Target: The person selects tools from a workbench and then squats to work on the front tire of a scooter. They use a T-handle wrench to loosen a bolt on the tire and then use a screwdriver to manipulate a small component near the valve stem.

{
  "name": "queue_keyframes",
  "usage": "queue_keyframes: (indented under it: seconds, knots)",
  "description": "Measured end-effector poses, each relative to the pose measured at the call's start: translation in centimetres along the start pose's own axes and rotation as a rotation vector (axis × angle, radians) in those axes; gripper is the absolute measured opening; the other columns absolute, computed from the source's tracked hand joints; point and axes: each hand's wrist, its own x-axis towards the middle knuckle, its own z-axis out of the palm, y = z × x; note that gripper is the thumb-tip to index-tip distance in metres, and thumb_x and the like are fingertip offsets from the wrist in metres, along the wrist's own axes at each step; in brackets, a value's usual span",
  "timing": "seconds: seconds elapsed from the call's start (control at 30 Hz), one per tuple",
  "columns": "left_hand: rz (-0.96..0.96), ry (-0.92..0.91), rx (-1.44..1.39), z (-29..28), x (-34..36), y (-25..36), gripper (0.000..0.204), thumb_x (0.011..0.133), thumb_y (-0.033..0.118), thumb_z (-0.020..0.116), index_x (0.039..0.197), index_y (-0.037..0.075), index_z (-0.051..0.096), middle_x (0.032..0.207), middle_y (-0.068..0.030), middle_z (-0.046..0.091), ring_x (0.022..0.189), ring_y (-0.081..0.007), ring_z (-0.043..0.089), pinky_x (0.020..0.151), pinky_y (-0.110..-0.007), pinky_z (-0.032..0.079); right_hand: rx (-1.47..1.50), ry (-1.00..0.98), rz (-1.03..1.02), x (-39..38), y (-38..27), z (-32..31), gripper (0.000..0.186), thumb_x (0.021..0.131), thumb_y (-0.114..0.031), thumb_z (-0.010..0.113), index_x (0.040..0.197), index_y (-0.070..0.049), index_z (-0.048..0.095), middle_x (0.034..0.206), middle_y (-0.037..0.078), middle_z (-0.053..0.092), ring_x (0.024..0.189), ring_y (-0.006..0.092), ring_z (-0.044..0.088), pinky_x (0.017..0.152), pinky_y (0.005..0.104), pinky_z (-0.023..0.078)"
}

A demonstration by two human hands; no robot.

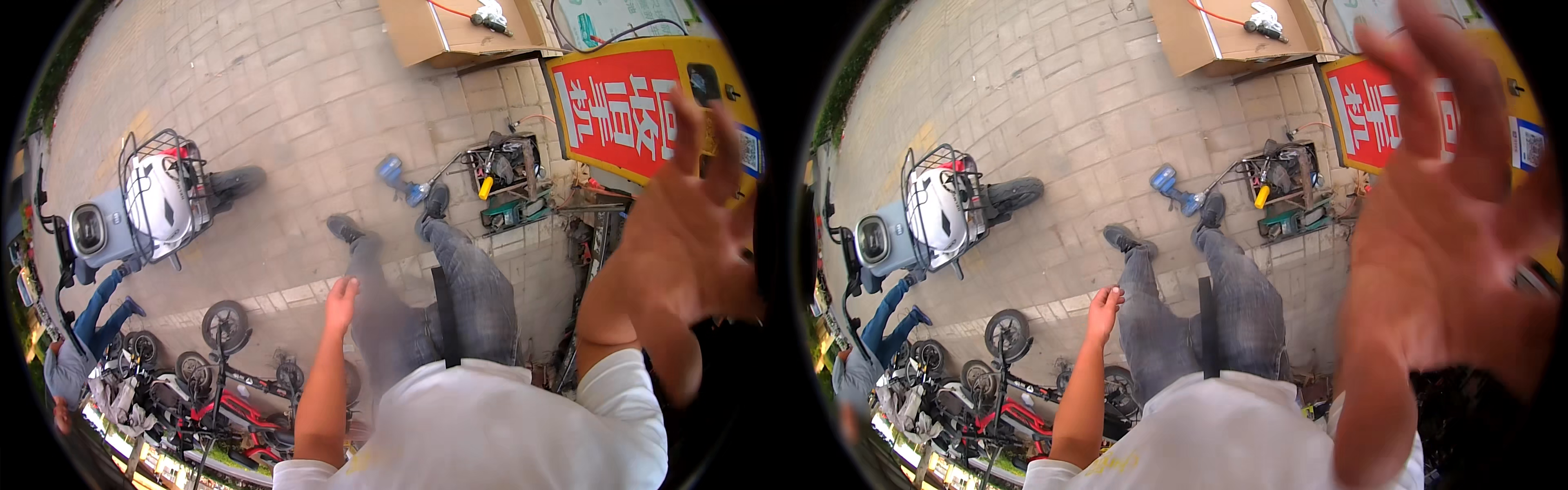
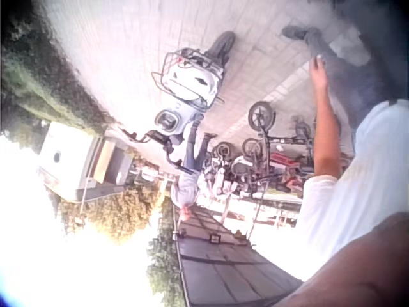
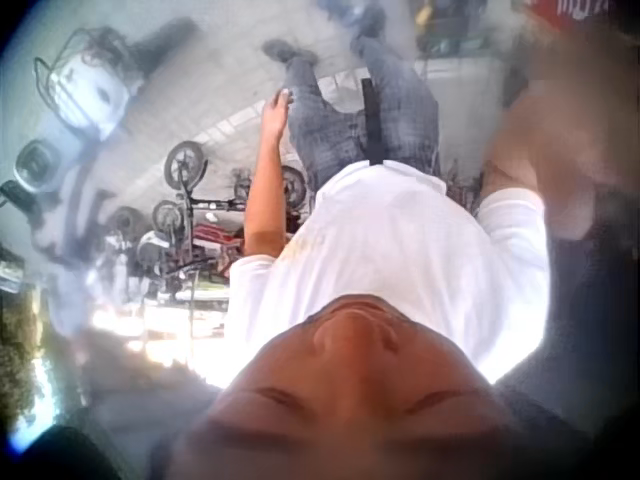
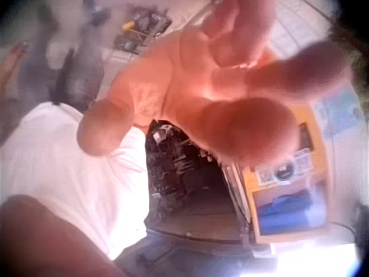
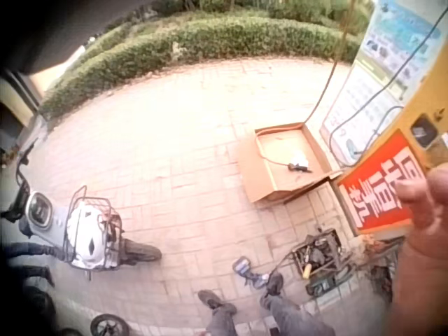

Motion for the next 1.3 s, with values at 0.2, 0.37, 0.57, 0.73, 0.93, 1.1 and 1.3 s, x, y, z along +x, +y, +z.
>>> queue_keyframes:
  seconds: [0.2,0.37,0.57,0.73,0.93,1.1,1.3]
  knots:
    - [0.242,-0.197,0.416,1.4,11.8,-2.8,0.037,0.092,0.031,0.058,0.113,0.000,0.061,0.106,-0.0147,0.065,0.097,-0.0230,0.062,0.087,-0.034,0.047,-0.286,-0.356,1.472,-36.9,7.3,9.2,0.039,0.081,-0.024,0.071,0.108,0.002,0.062,0.098,0.016,0.065,0.092,0.0269,0.064,0.081,0.0350,0.049]
    - [0.553,-0.399,0.864,3.5,23.1,-4.5,0.038,0.086,0.029,0.062,0.113,0.002,0.060,0.112,-0.0183,0.061,0.103,-0.0363,0.058,0.087,-0.042,0.047,-0.310,-1.094,1.644,-68.4,10.4,20.3,0.049,0.075,-0.031,0.074,0.111,-0.001,0.058,0.107,0.019,0.062,0.105,0.0349,0.058,0.089,0.0422,0.048]
    - [0.795,-0.852,0.937,4.2,27.2,-0.1,0.048,0.081,0.036,0.067,0.117,0.005,0.057,0.111,-0.0142,0.061,0.099,-0.0320,0.058,0.084,-0.041,0.046,-0.474,-1.399,1.325,-80.7,14.0,27.9,0.055,0.070,-0.036,0.075,0.110,-0.004,0.055,0.114,0.015,0.059,0.111,0.0308,0.053,0.097,0.0450,0.038]
    - [1.032,-0.760,1.183,4.1,26.4,4.9,0.053,0.079,0.034,0.070,0.118,0.001,0.057,0.114,-0.0155,0.059,0.103,-0.0304,0.058,0.090,-0.037,0.045,-0.305,-1.353,1.278,-83.7,16.2,27.9,0.045,0.069,-0.029,0.070,0.098,0.001,0.057,0.088,0.016,0.066,0.086,0.0319,0.065,0.077,0.0416,0.051]
    - [1.023,-0.746,1.266,5.6,26.8,6.3,0.053,0.078,0.025,0.067,0.123,0.002,0.052,0.125,-0.0171,0.054,0.112,-0.0343,0.051,0.097,-0.043,0.040,-0.558,-1.109,1.132,-79.4,25.0,28.3,0.031,0.070,-0.022,0.065,0.094,-0.003,0.057,0.089,0.015,0.068,0.084,0.0298,0.067,0.072,0.0415,0.053]
    - [1.038,-0.694,1.282,5.3,26.5,5.6,0.053,0.078,0.026,0.068,0.123,0.001,0.053,0.124,-0.0174,0.055,0.111,-0.0356,0.052,0.095,-0.043,0.042,-1.093,-1.004,0.798,-77.0,35.6,20.9,0.034,0.074,-0.024,0.066,0.100,-0.003,0.063,0.091,0.014,0.067,0.090,0.0303,0.065,0.076,0.0430,0.052]
    - [0.953,-0.694,1.231,5.0,26.9,5.8,0.052,0.079,0.024,0.068,0.123,0.001,0.053,0.120,-0.0199,0.057,0.109,-0.0371,0.053,0.094,-0.044,0.043,-0.814,-1.190,1.395,-67.6,31.1,10.4,0.027,0.076,-0.027,0.064,0.093,-0.006,0.070,0.100,0.017,0.067,0.094,0.0315,0.065,0.080,0.0435,0.053]
